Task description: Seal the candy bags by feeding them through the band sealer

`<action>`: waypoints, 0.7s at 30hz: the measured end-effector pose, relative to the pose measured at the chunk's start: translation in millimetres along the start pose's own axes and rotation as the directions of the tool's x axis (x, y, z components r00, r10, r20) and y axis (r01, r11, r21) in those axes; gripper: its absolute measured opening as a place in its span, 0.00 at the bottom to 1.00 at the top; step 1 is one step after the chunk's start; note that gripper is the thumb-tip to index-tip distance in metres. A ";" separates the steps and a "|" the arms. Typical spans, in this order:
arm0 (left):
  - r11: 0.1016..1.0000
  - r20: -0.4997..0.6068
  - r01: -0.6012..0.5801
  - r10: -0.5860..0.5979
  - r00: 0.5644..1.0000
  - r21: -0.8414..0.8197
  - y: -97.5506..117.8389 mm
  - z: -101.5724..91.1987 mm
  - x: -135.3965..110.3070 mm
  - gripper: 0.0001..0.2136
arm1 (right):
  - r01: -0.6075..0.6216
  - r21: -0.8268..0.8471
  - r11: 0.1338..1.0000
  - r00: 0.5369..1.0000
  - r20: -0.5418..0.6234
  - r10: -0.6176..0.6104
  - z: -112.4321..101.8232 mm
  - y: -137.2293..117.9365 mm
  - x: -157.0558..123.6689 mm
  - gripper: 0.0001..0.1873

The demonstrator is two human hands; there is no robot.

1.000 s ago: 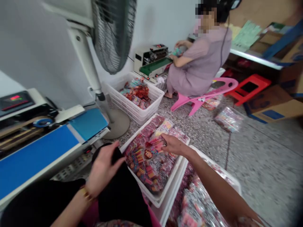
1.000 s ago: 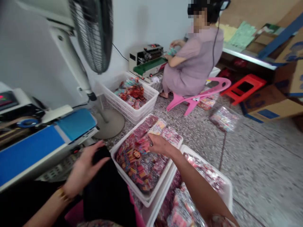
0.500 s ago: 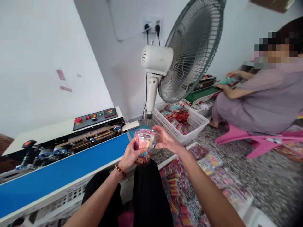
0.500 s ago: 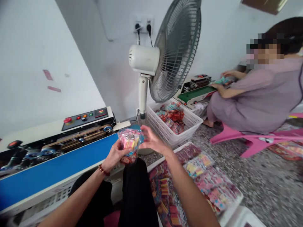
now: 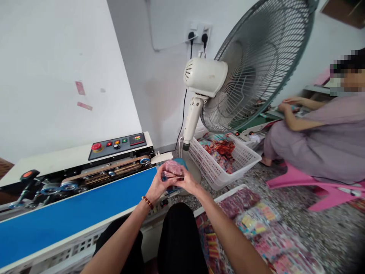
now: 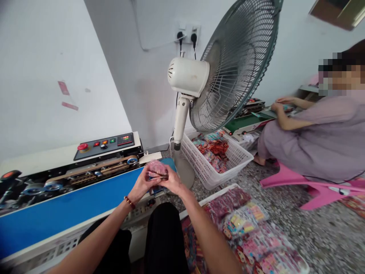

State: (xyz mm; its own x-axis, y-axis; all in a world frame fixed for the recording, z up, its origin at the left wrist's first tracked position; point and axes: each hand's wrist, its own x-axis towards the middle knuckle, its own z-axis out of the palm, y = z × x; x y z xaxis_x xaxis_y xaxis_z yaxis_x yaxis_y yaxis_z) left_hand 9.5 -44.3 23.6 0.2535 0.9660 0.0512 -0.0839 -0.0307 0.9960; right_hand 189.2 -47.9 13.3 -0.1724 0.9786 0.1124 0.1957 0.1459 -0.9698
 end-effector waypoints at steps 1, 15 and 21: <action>1.000 -0.002 0.025 -0.025 1.000 -0.004 -3.6 -1.5 1.6 0.41 | -0.006 -0.012 1.000 1.000 -0.028 0.006 2.1 4.0 2.3 0.34; 0.983 -0.098 -0.125 0.139 0.985 0.135 -28.9 -8.0 13.6 0.28 | 0.072 -0.102 0.992 0.997 -0.035 -0.076 4.9 10.5 9.4 0.31; 0.997 -0.118 -0.068 0.070 0.991 0.023 -32.1 -8.3 11.7 0.24 | -0.038 0.041 0.998 0.996 -0.079 0.041 -0.6 20.3 17.5 0.23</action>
State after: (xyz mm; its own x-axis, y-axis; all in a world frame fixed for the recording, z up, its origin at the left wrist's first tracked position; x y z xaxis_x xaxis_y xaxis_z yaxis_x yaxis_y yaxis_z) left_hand 7.2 -29.8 -8.3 0.1318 0.9849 0.1121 -0.0789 -0.1023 0.9916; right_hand 190.8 -27.7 -4.2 -0.0871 0.9922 0.0897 0.1622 0.1030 -0.9814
